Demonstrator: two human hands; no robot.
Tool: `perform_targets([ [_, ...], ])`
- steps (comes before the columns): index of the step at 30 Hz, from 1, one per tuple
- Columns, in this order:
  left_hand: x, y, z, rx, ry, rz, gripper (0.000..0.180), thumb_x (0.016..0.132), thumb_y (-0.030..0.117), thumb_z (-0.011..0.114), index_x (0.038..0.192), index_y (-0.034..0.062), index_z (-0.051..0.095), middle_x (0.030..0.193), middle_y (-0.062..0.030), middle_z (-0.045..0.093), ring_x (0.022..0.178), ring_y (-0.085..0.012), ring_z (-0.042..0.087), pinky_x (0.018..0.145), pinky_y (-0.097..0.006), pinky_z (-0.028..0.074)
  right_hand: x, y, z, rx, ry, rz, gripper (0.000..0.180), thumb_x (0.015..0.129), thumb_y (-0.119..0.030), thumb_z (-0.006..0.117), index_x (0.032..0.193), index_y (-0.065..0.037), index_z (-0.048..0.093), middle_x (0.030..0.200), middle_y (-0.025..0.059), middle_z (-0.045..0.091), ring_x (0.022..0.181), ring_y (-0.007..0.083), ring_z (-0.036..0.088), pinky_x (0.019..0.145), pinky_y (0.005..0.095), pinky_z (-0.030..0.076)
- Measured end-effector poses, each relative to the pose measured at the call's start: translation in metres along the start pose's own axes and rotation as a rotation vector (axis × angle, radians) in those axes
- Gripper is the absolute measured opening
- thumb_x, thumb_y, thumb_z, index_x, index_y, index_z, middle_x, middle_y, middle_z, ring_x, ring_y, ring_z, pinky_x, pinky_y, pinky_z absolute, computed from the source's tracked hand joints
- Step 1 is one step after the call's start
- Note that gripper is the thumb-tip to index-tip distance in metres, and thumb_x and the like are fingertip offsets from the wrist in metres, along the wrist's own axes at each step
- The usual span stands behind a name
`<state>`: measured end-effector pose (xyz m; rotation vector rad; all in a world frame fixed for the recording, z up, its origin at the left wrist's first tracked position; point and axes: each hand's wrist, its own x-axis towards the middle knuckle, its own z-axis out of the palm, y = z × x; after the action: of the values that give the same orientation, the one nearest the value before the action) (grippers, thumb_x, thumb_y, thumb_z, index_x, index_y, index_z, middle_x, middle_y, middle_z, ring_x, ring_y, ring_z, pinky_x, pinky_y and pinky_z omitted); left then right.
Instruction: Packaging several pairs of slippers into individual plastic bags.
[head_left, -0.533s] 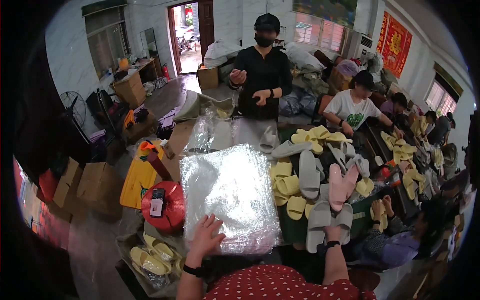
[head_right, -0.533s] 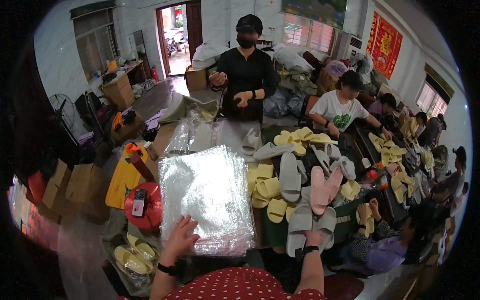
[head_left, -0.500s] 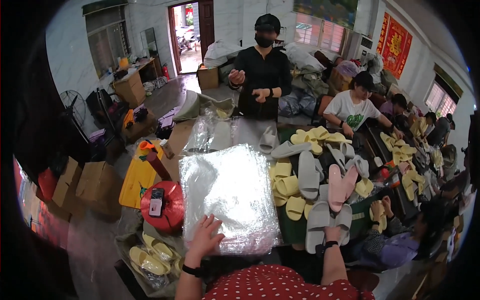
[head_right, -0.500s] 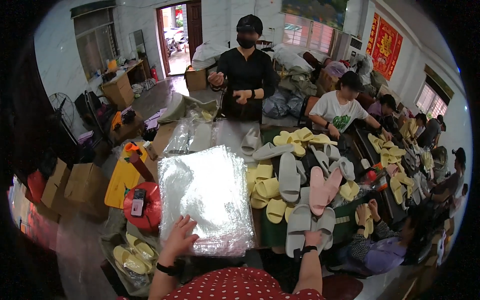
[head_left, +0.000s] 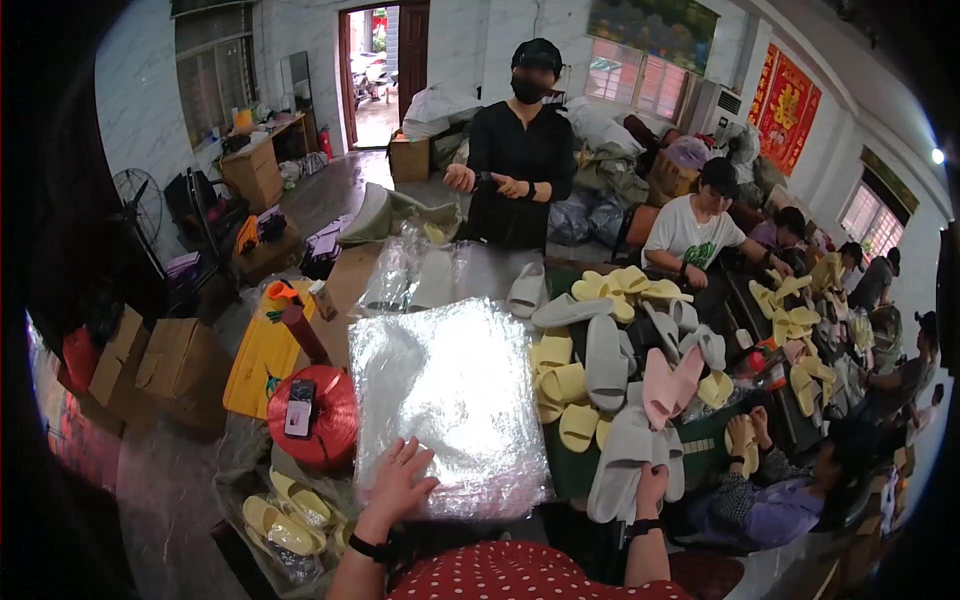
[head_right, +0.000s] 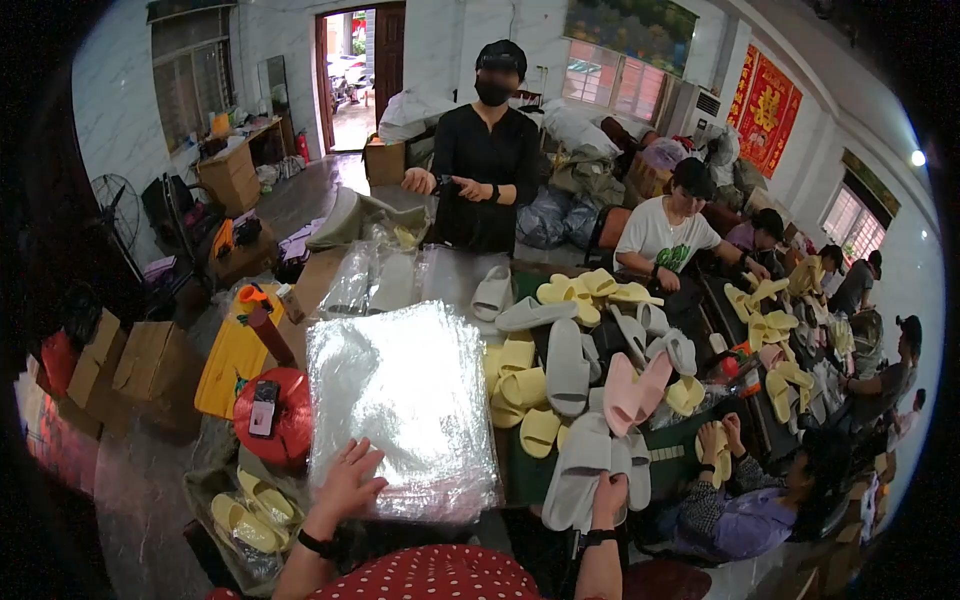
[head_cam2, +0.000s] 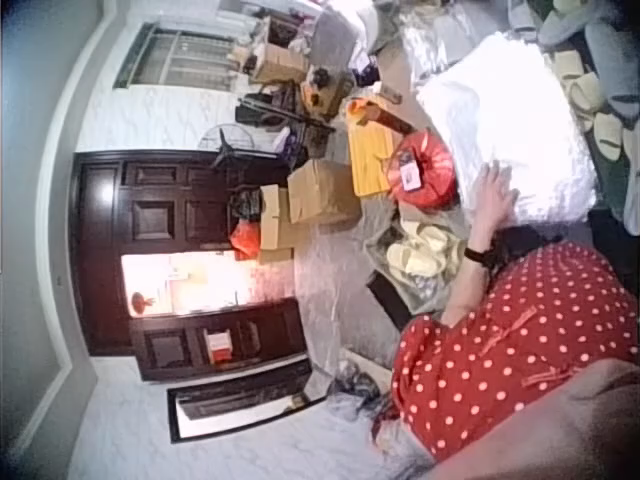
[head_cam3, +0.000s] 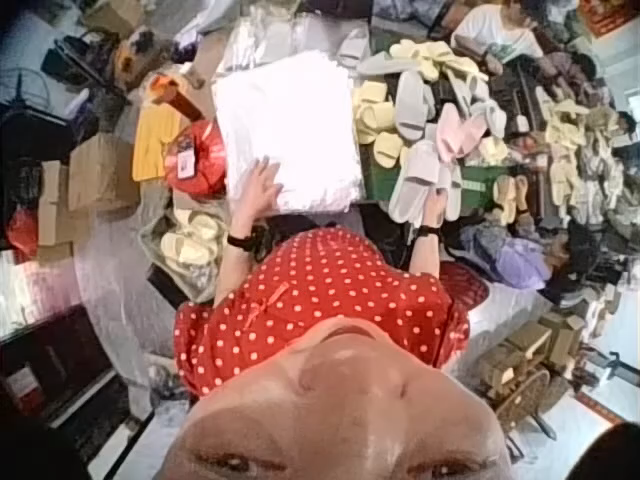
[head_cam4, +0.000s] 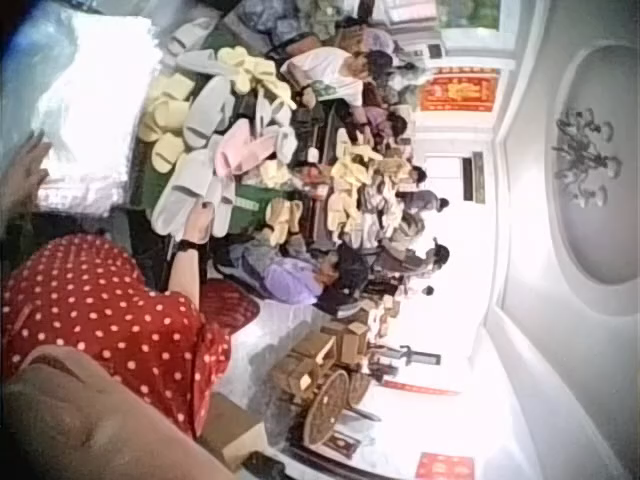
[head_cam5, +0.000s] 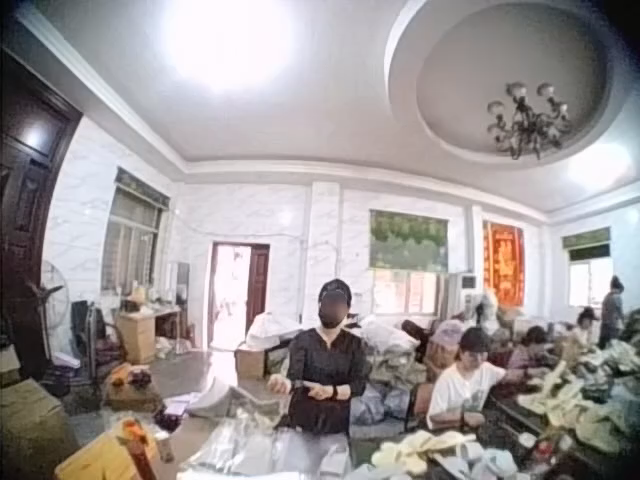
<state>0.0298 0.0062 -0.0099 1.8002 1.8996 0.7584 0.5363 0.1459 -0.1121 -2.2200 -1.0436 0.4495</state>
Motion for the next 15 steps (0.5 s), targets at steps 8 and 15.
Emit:
perform_targets([
  [8, 0.005, -0.009, 0.007, 0.074, 0.015, 0.087, 0.057, 0.084, 0.040, 0.069, 0.134, 0.0153, 0.057, 0.149, -0.0197, 0.041, 0.138, -0.0436, 0.033, 0.114, -0.048, 0.030, -0.034, -0.088, -0.016, 0.649, -0.106, -0.376, 0.026, 0.095, -0.010, 0.055, 0.115, 0.007, 0.057, 0.096, 0.0085, 0.063, 0.084, 0.0144, 0.054, 0.074, 0.0309, 0.045],
  [15, 0.004, -0.008, 0.007, 0.094, 0.002, 0.083, 0.057, 0.086, 0.041, 0.067, 0.134, 0.0152, 0.056, 0.148, -0.0203, 0.041, 0.138, -0.0441, 0.033, 0.114, -0.048, 0.030, -0.110, -0.204, -0.015, 0.705, -0.275, -0.570, 0.024, 0.089, 0.000, 0.056, 0.113, 0.004, 0.057, 0.099, 0.0150, 0.064, 0.087, 0.0211, 0.060, 0.079, 0.0326, 0.047],
])
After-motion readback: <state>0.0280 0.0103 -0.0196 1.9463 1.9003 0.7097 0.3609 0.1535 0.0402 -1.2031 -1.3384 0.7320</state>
